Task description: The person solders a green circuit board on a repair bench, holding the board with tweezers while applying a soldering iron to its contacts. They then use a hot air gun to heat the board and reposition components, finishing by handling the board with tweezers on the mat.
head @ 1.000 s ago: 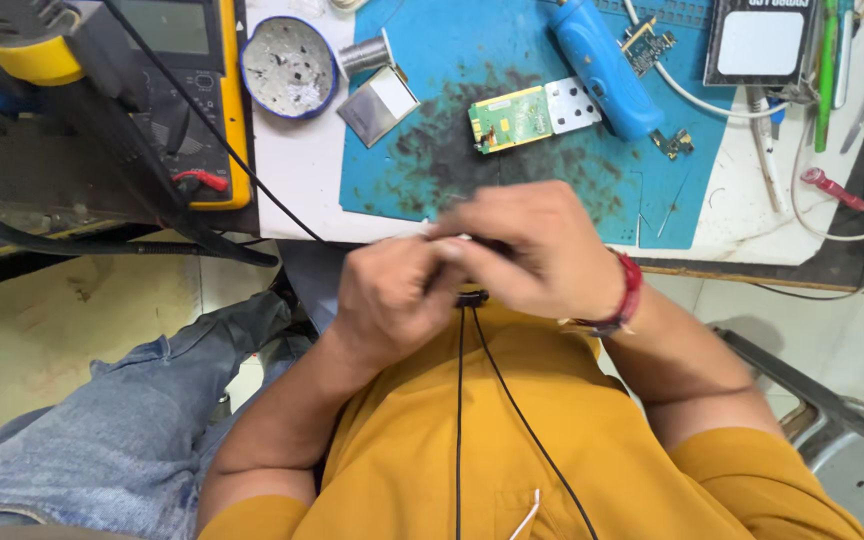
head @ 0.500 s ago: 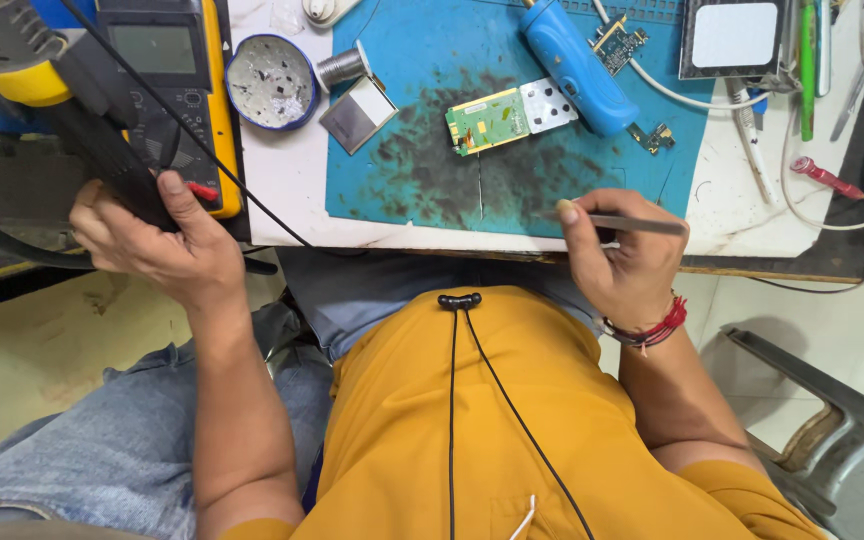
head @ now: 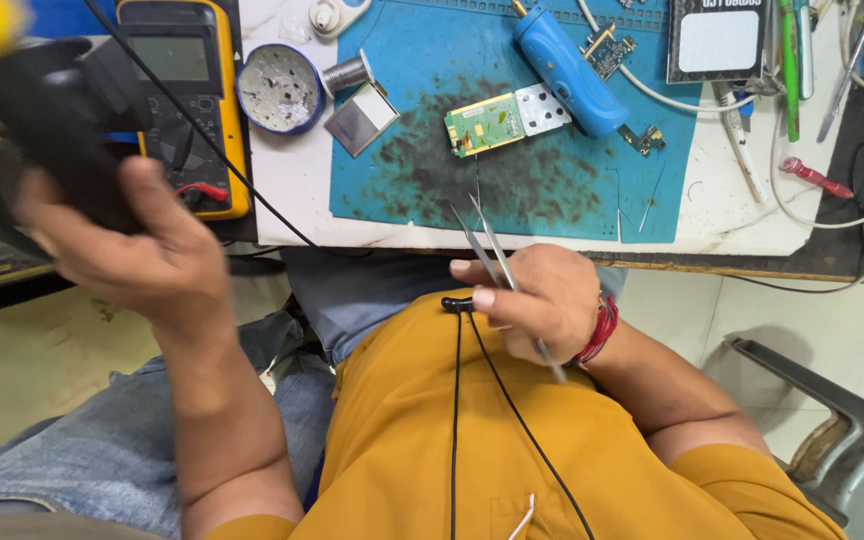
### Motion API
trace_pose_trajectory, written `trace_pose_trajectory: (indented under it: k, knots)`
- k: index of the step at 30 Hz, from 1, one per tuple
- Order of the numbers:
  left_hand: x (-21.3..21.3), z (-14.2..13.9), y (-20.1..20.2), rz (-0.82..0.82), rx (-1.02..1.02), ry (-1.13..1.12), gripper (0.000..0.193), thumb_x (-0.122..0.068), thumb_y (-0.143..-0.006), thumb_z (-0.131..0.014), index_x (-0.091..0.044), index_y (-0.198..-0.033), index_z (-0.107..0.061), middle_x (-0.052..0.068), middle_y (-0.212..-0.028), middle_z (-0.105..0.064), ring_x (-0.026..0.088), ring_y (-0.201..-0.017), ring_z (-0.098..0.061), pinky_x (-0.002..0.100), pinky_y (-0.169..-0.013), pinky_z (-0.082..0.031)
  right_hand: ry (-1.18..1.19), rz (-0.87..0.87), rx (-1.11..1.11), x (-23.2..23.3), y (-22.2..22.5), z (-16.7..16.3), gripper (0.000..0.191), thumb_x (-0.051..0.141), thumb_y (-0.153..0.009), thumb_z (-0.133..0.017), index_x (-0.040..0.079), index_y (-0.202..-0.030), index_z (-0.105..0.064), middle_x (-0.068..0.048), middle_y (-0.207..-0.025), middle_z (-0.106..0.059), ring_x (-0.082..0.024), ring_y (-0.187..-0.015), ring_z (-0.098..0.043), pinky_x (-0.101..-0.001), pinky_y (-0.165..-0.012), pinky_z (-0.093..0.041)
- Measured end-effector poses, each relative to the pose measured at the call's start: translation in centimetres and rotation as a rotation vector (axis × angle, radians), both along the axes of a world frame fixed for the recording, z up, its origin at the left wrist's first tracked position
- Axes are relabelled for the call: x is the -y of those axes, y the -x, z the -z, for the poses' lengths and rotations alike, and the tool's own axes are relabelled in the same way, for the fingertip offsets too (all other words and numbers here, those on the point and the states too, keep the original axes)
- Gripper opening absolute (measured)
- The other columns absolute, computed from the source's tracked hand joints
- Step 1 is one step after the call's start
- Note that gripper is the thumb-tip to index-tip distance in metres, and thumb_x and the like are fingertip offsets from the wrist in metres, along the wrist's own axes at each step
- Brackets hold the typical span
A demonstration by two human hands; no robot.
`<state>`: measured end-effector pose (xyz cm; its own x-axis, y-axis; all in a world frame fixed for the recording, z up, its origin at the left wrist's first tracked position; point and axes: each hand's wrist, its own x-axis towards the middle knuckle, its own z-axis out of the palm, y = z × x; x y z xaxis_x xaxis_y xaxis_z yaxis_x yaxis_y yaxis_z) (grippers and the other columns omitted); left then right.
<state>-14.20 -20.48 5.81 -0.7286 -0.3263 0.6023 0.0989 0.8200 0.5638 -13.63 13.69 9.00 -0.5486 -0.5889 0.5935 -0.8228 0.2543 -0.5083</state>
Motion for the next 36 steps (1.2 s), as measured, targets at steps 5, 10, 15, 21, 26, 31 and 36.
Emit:
trace_pose_trajectory:
  k: [5, 10, 15, 21, 26, 31, 36]
  knots:
    - [-7.0, -4.1, -2.1, 0.318, 0.250, 0.267, 0.036, -0.032, -0.104, -0.075, -0.003, -0.122, -0.062, 0.010, -0.090, -0.060, 0.030, -0.079, -0.053, 0.043, -0.079, -0.038, -0.069, 0.014, -0.212, 1.3, 2.1, -0.2, 0.040, -0.002, -0.089, -0.080, 0.008, -0.121, -0.057, -0.024, -0.128, -0.069, -0.026, -0.073, -0.068, -0.0374, -0.061, -0.052]
    - [-10.8, -5.1, -2.2, 0.563, 0.334, 0.151, 0.035, -0.027, -0.095, -0.079, -0.006, -0.120, -0.066, 0.003, -0.081, -0.063, 0.025, -0.072, -0.059, 0.043, -0.075, -0.038, -0.220, 0.250, -0.129, 1.8, 3.2, -0.7, 0.040, 0.004, -0.088, -0.080, 0.008, -0.122, -0.059, -0.024, -0.132, -0.067, -0.030, -0.082, -0.071, -0.0380, -0.067, -0.053]
    - [-12.7, -4.5, -4.3, 0.650, -0.068, 0.156, 0.025, -0.020, -0.099, -0.079, -0.009, -0.110, -0.060, 0.007, -0.087, -0.067, 0.027, -0.076, -0.064, 0.041, -0.073, -0.042, -0.208, 0.331, -0.134, 1.0, 4.8, -1.6, 0.042, -0.003, -0.087, -0.078, 0.009, -0.123, -0.059, -0.017, -0.132, -0.070, -0.030, -0.084, -0.070, -0.0392, -0.071, -0.055]
    - [-14.0, -0.2, -3.9, 0.652, 0.263, -0.446, 0.061, -0.050, -0.099, -0.062, -0.002, -0.136, -0.054, 0.017, -0.126, -0.050, 0.033, -0.100, -0.061, 0.039, -0.085, -0.052, -0.115, 0.236, -0.165, 1.7, 5.2, -2.3, 0.037, -0.002, -0.091, -0.080, 0.007, -0.122, -0.061, -0.017, -0.130, -0.069, -0.030, -0.091, -0.073, -0.0363, -0.071, -0.057]
    - [-12.8, 1.9, -1.7, 0.616, -0.248, -0.892, 0.069, -0.061, -0.104, -0.051, -0.015, -0.152, -0.033, 0.018, -0.162, -0.040, 0.029, -0.132, -0.063, 0.041, -0.110, -0.057, -0.053, 0.175, -0.204, 3.3, 4.8, -2.4, 0.035, 0.000, -0.087, -0.083, 0.011, -0.109, -0.059, -0.017, -0.124, -0.072, -0.022, -0.073, -0.068, -0.0337, -0.065, -0.052]
    - [-7.3, 0.6, -1.4, 0.297, -0.543, -0.963, 0.050, -0.057, -0.112, -0.037, -0.015, -0.137, -0.044, 0.019, -0.151, -0.054, 0.032, -0.136, -0.056, 0.051, -0.118, -0.048, -0.306, 0.284, 0.163, -0.2, 7.9, -3.0, 0.037, 0.004, -0.086, -0.077, 0.007, -0.119, -0.060, -0.009, -0.126, -0.072, -0.029, -0.095, -0.064, -0.0374, -0.085, -0.053]
    - [-4.6, -1.8, -2.1, 0.258, -0.658, -0.961, 0.052, -0.056, -0.111, -0.032, -0.011, -0.137, -0.042, 0.016, -0.136, -0.061, 0.034, -0.127, -0.065, 0.051, -0.114, -0.050, -0.615, 0.171, 0.162, -1.4, 10.4, -2.2, 0.041, 0.014, -0.083, -0.086, 0.008, -0.117, -0.063, -0.008, -0.102, -0.069, -0.032, -0.097, -0.060, -0.0421, -0.085, -0.050]
